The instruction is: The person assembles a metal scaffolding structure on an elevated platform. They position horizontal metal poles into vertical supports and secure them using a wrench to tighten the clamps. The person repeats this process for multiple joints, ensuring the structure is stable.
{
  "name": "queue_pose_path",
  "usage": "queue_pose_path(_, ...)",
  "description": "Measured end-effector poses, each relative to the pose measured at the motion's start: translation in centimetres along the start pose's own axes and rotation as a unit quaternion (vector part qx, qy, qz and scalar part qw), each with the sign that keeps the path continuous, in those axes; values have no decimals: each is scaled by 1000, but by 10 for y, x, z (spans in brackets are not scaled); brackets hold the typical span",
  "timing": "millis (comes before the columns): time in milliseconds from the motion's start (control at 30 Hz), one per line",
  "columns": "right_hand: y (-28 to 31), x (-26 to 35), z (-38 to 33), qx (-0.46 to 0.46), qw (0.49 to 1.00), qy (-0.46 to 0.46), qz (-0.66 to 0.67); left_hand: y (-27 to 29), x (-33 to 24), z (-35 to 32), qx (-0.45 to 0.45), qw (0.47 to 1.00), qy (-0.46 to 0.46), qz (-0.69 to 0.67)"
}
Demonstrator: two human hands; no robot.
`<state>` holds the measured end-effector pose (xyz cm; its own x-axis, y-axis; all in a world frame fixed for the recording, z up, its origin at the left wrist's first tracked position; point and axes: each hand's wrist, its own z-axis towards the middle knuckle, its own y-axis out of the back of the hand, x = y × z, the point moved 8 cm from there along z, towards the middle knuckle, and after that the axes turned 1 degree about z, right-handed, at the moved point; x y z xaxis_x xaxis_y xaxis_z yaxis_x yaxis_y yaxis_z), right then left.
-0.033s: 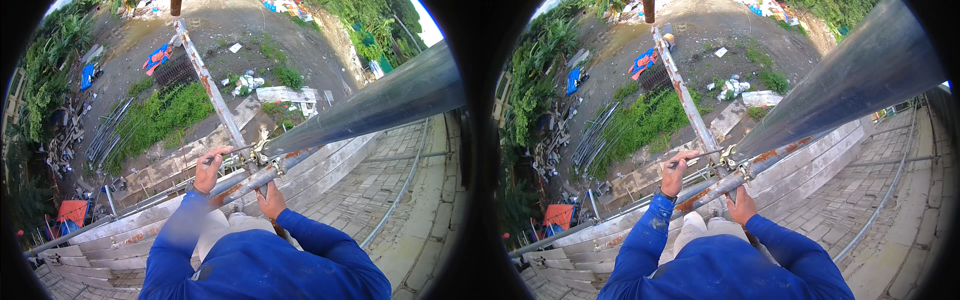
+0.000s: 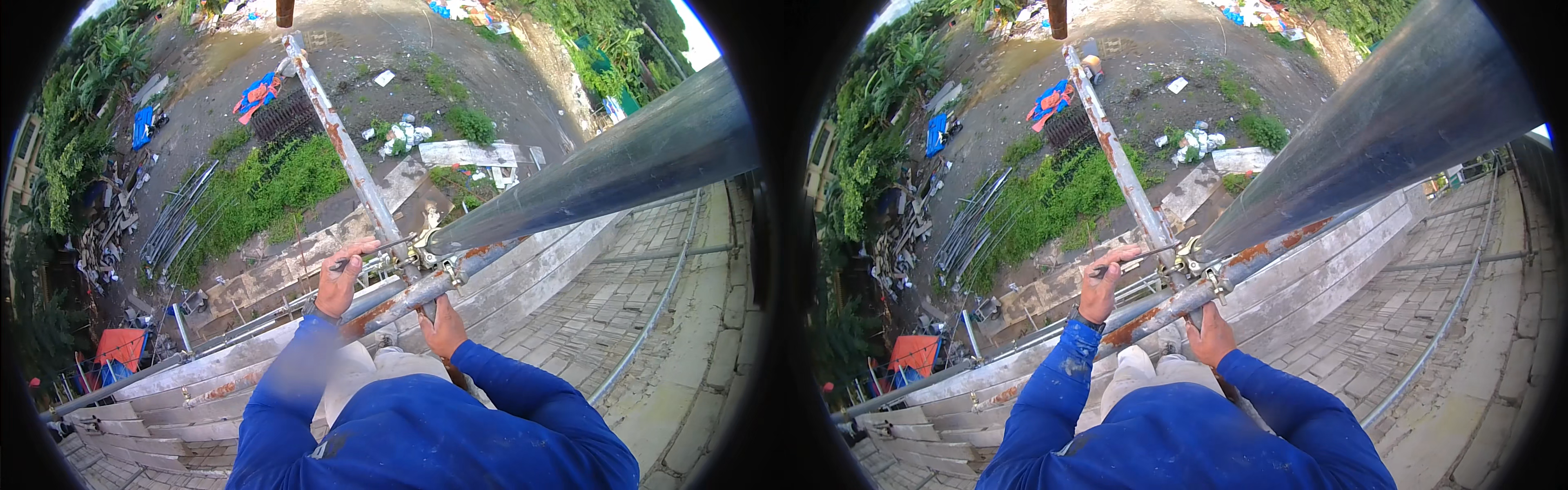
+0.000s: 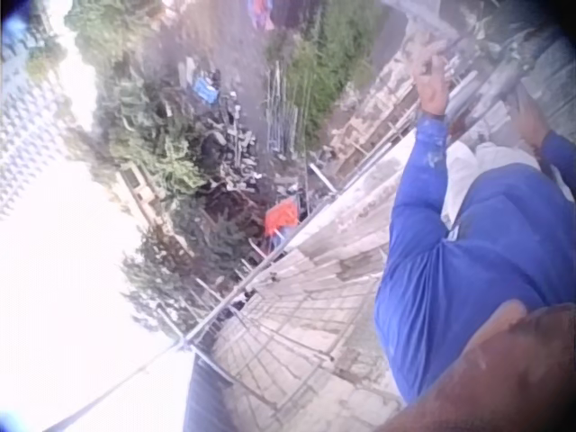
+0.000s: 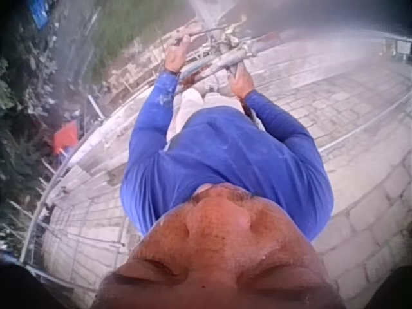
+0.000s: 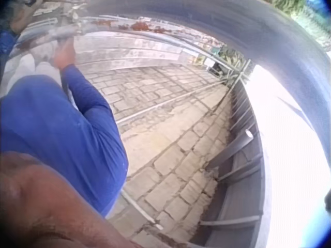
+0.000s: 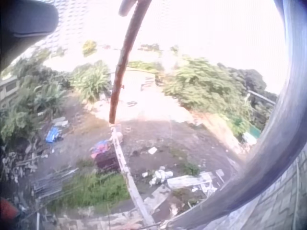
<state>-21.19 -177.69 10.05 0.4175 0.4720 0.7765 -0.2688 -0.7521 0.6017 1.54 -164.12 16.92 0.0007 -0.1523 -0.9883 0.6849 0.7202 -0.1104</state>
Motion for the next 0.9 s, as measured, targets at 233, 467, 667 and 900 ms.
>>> queue_pose_path(233,2,1,-1,-12,1000,18,11,-6,-9,-2,10,999,8,52)
queue_pose_path(467,5,-4,-2,-4,1000,8,6,-52,-75,54,47,965,-67,251)
queue_pose_path(667,3,-2,-2,-4,1000,0,1,-55,-69,53,44,963,-57,260)
queue_pose_path(900,2,-7,-4,3,1000,7,0,-29,-31,15,14,997,7,72)
